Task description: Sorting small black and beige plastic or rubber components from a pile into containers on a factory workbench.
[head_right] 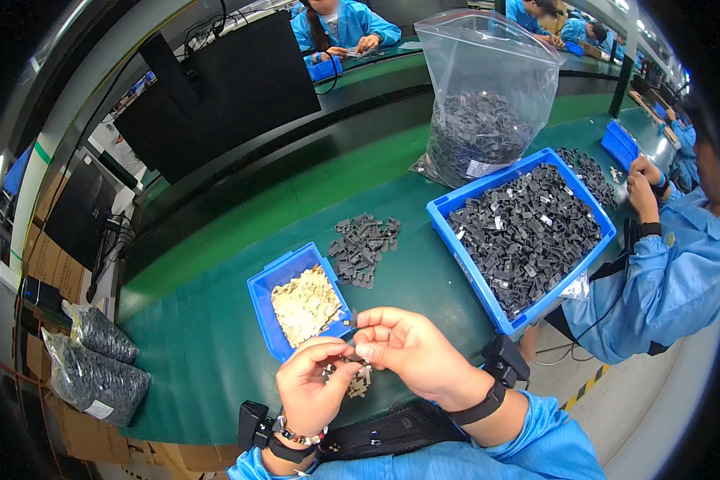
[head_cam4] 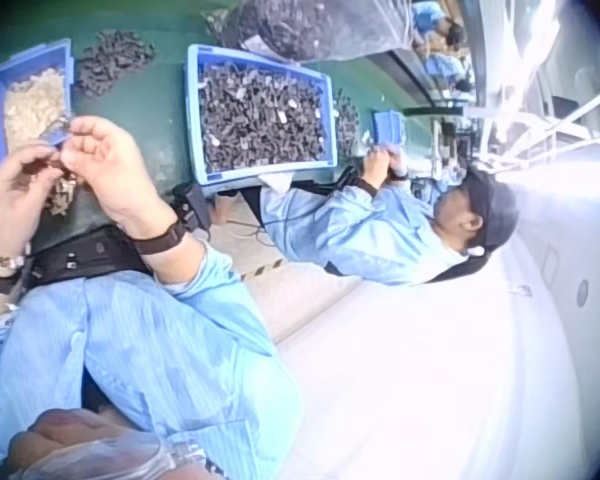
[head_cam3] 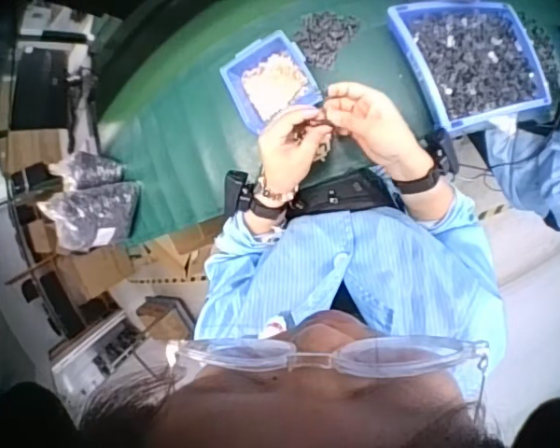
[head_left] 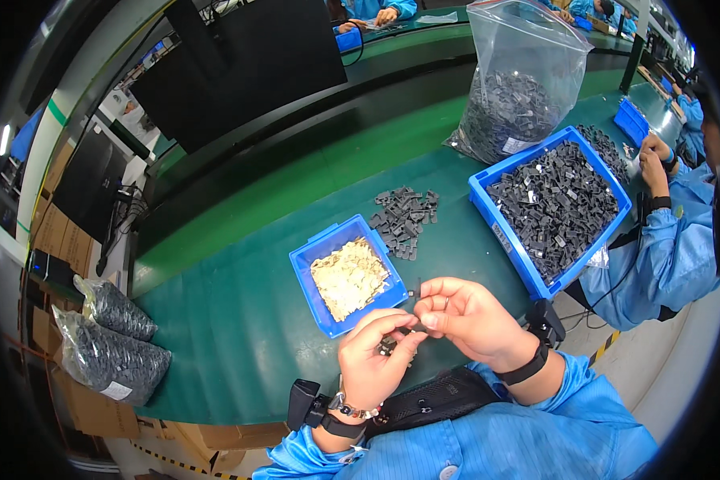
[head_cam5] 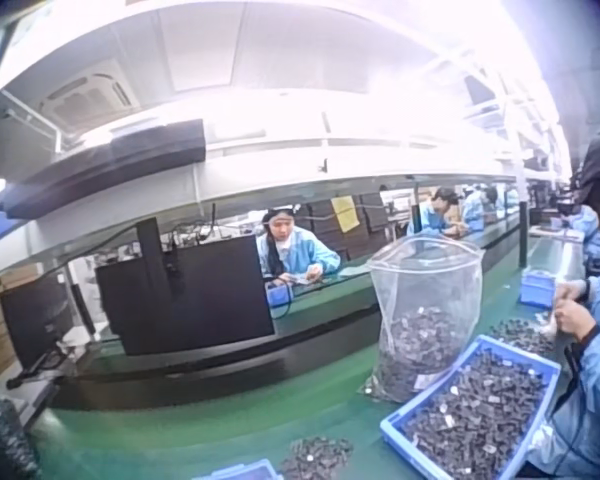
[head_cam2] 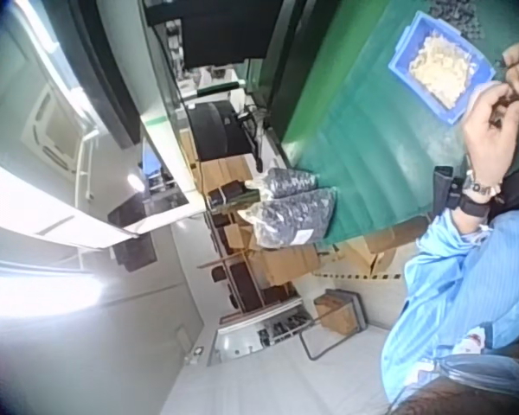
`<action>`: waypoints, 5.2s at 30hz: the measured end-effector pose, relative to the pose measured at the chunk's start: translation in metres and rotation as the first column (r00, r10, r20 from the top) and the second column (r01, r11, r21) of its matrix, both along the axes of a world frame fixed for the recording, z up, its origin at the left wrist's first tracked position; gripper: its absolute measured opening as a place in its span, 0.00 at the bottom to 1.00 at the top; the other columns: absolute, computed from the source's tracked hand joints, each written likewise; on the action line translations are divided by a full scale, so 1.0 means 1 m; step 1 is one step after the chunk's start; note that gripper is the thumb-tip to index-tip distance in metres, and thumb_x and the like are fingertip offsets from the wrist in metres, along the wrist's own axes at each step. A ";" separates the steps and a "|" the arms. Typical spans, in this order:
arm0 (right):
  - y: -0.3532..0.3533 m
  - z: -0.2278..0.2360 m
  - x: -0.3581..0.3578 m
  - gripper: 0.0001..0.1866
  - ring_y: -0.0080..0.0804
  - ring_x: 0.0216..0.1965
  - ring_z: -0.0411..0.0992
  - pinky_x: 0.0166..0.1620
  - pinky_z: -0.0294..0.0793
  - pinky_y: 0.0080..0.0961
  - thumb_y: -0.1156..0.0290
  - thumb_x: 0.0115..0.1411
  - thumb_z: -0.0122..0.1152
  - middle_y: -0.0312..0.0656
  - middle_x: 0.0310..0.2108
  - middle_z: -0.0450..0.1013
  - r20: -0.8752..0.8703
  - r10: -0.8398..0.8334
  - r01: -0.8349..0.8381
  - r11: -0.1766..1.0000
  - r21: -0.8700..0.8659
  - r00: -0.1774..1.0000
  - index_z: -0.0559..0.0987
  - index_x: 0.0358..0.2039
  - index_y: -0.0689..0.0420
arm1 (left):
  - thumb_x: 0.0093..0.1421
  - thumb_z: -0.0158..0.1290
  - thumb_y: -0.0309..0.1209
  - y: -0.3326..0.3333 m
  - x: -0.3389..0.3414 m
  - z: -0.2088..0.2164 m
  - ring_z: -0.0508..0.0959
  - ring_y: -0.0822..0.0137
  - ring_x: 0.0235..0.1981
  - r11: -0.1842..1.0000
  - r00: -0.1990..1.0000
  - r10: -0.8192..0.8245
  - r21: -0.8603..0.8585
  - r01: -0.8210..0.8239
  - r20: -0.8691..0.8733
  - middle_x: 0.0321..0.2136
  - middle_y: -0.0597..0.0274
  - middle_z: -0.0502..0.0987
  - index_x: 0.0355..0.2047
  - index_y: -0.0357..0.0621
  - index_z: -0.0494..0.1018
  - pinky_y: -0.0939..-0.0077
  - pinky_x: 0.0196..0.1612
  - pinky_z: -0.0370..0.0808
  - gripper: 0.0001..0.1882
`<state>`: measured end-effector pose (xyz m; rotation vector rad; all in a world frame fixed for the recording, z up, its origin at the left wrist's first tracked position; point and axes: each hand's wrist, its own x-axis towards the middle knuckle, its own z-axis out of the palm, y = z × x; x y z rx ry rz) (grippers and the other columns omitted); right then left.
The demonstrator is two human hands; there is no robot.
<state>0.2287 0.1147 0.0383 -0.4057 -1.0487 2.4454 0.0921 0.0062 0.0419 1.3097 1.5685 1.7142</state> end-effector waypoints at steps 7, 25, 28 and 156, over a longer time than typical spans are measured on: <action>-0.012 -0.004 -0.003 0.14 0.26 0.39 0.75 0.44 0.74 0.23 0.74 0.65 0.58 0.41 0.41 0.76 -0.083 -0.042 0.008 0.930 -0.368 0.996 0.69 0.50 0.57 | 0.48 0.63 0.14 0.001 -0.003 0.001 0.82 0.64 0.34 0.990 0.934 0.069 0.136 -0.022 -0.351 0.35 0.52 0.80 0.34 0.34 0.79 0.76 0.38 0.80 0.11; -0.017 0.007 0.008 0.03 0.21 0.34 0.77 0.39 0.79 0.19 0.81 0.58 0.63 0.45 0.36 0.80 0.176 -0.297 0.178 0.853 0.491 0.938 0.81 0.32 0.68 | 0.48 0.61 0.13 -0.001 -0.019 0.007 0.83 0.59 0.29 0.984 0.657 0.053 0.153 0.095 -0.752 0.31 0.54 0.81 0.33 0.36 0.73 0.71 0.31 0.80 0.13; -0.017 0.006 0.007 0.03 0.20 0.32 0.76 0.37 0.78 0.19 0.79 0.57 0.65 0.46 0.35 0.80 0.212 -0.328 0.168 0.823 0.543 0.921 0.82 0.31 0.67 | 0.49 0.61 0.13 0.000 -0.015 0.002 0.83 0.57 0.28 0.970 0.709 0.094 0.226 0.094 -0.699 0.30 0.53 0.81 0.33 0.39 0.63 0.70 0.31 0.80 0.19; 0.001 0.021 -0.049 0.09 0.38 0.30 0.81 0.34 0.80 0.28 0.81 0.50 0.70 0.44 0.30 0.81 -0.167 -0.339 0.241 0.190 0.952 0.926 0.82 0.33 0.62 | 0.64 0.54 0.21 -0.018 -0.035 0.013 0.80 0.72 0.30 0.989 0.909 0.030 -0.143 0.033 0.415 0.30 0.55 0.82 0.36 0.31 0.76 0.80 0.35 0.78 0.04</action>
